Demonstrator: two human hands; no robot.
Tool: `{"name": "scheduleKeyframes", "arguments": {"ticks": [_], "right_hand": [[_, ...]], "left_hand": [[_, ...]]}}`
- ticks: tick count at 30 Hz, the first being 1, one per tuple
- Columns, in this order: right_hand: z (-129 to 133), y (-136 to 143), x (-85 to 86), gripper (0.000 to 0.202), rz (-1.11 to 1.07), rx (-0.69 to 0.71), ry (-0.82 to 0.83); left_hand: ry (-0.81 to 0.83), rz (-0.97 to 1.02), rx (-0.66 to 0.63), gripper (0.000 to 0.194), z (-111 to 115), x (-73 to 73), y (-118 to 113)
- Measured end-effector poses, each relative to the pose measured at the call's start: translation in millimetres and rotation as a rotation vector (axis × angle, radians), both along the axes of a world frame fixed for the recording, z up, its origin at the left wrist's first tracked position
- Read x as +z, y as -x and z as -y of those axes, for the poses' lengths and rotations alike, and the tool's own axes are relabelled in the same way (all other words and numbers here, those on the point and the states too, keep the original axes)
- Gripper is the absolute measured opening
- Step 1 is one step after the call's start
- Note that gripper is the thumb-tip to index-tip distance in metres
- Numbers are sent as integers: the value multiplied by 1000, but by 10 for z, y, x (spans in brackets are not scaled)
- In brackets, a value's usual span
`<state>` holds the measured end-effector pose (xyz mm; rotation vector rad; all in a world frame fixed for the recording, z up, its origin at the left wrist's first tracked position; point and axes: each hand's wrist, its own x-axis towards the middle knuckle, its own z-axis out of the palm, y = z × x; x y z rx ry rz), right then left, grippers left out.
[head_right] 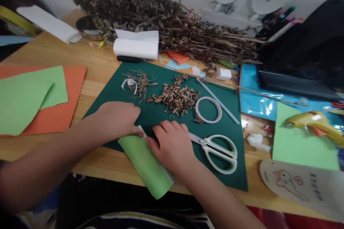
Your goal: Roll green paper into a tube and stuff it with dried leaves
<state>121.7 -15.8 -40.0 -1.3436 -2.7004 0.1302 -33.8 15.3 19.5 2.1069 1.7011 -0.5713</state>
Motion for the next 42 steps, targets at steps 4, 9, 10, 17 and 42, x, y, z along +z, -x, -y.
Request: {"name": "scheduleKeyframes", "arguments": {"ticks": [4, 9, 10, 17, 42], "right_hand": [[114, 151, 86, 31, 95, -18, 98], [238, 408, 113, 41, 172, -79, 184], [256, 434, 119, 41, 188, -86, 194], [473, 377, 125, 39, 190, -328, 148], [-31, 28, 362, 9, -638, -184, 732]], "left_hand": [[50, 35, -100, 33, 41, -49, 113], [67, 153, -287, 30, -49, -139, 308], [97, 178, -321, 30, -59, -144, 319], [28, 49, -321, 22, 185, -41, 115], [137, 1036, 6, 18, -114, -133, 450]]}}
